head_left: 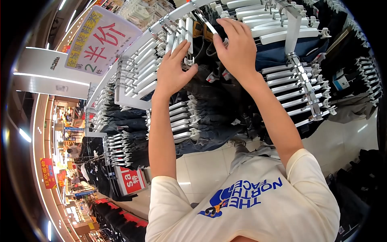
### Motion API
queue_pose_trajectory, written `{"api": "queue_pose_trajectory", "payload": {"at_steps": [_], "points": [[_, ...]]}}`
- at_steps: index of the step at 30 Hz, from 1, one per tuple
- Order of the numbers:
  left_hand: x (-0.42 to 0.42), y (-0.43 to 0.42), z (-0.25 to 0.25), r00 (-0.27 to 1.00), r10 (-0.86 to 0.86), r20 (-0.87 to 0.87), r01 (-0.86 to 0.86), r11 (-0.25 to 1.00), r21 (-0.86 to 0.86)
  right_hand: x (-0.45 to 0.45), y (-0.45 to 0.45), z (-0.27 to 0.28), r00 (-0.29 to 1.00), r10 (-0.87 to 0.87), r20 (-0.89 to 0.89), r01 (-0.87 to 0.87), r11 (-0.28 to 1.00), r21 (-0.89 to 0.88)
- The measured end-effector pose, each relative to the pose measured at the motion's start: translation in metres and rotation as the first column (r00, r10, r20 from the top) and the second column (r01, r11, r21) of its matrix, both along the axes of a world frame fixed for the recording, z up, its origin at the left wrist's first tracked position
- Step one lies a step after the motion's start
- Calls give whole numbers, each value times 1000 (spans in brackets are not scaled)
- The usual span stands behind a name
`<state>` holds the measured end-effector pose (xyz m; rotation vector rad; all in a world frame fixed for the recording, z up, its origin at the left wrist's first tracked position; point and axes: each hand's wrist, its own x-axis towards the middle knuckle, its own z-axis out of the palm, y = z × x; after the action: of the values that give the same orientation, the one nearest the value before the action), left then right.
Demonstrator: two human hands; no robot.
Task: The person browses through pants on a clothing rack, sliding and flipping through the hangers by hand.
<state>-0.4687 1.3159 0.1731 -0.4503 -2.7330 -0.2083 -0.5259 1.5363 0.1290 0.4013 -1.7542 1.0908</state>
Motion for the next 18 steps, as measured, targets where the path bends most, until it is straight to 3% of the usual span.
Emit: {"api": "queue_pose_trajectory", "payload": {"at_steps": [2,5,10,18], "points": [[2,3,1,1000,6,3,-6,1000,5,0,3,-1,974,137,183,-126,990,-70],[-1,3,0,1000,8,-4,-8,1000,4,0,-3,2,962,106,253,-115,993,23],[1,8,-1,996,65,62,-71,994,86,-3,-26,-12,984,100,147,-126,974,186],[-5,2,-7,999,-8,-40,12,996,87,10,-59,-13,941,277,196,-314,928,201]]}}
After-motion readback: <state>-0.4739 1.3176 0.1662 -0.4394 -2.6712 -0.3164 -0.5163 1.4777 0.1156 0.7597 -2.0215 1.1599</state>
